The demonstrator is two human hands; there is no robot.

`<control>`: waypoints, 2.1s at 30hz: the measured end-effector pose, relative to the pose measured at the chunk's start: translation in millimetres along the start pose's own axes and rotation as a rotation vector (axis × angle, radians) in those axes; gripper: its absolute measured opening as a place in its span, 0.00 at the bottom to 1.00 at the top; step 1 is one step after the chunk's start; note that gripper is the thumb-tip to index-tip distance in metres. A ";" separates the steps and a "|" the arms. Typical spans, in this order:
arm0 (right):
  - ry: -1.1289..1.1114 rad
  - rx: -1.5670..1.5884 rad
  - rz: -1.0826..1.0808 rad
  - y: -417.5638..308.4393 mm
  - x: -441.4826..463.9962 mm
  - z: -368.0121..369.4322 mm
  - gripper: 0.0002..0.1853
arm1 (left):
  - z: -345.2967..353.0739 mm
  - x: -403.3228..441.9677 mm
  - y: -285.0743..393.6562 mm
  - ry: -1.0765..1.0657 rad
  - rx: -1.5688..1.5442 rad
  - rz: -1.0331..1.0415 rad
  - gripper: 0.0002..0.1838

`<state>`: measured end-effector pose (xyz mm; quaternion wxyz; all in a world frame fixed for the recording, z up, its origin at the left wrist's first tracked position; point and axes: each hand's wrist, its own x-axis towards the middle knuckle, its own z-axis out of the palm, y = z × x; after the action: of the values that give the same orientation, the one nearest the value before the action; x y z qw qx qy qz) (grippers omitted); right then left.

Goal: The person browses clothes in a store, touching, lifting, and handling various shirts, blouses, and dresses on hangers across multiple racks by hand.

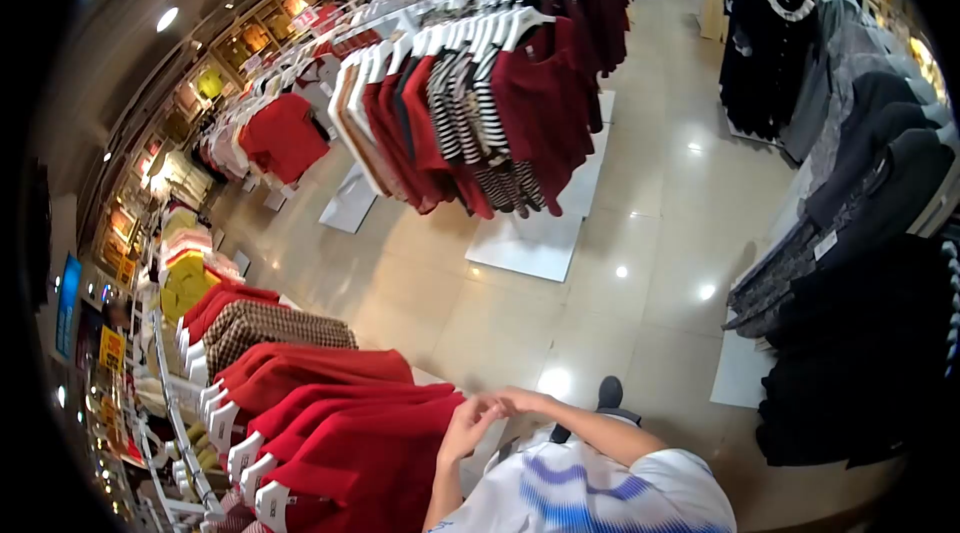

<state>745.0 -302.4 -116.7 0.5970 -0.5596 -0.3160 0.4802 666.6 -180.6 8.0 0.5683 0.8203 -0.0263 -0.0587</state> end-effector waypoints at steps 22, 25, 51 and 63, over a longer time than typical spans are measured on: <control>0.675 -0.079 -0.052 5.0 -106.5 -274.0 0.11 | 60.3 412.3 58.5 0.335 -0.059 0.182 0.12; 0.728 -0.119 0.011 -24.8 -108.9 -310.2 0.14 | 49.4 464.7 57.4 0.482 0.022 0.251 0.16; 0.711 -0.463 -0.398 -259.8 13.7 -537.0 0.21 | 88.8 598.3 45.2 0.509 0.200 0.375 0.06; 0.379 -0.301 -0.458 -263.0 14.7 -608.3 0.06 | 108.6 580.0 42.4 0.675 0.038 -0.168 0.15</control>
<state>1364.2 -487.5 30.7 0.6481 -0.6353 -0.3846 0.1687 1229.1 -360.2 -28.5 0.5228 0.8032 0.2296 0.1697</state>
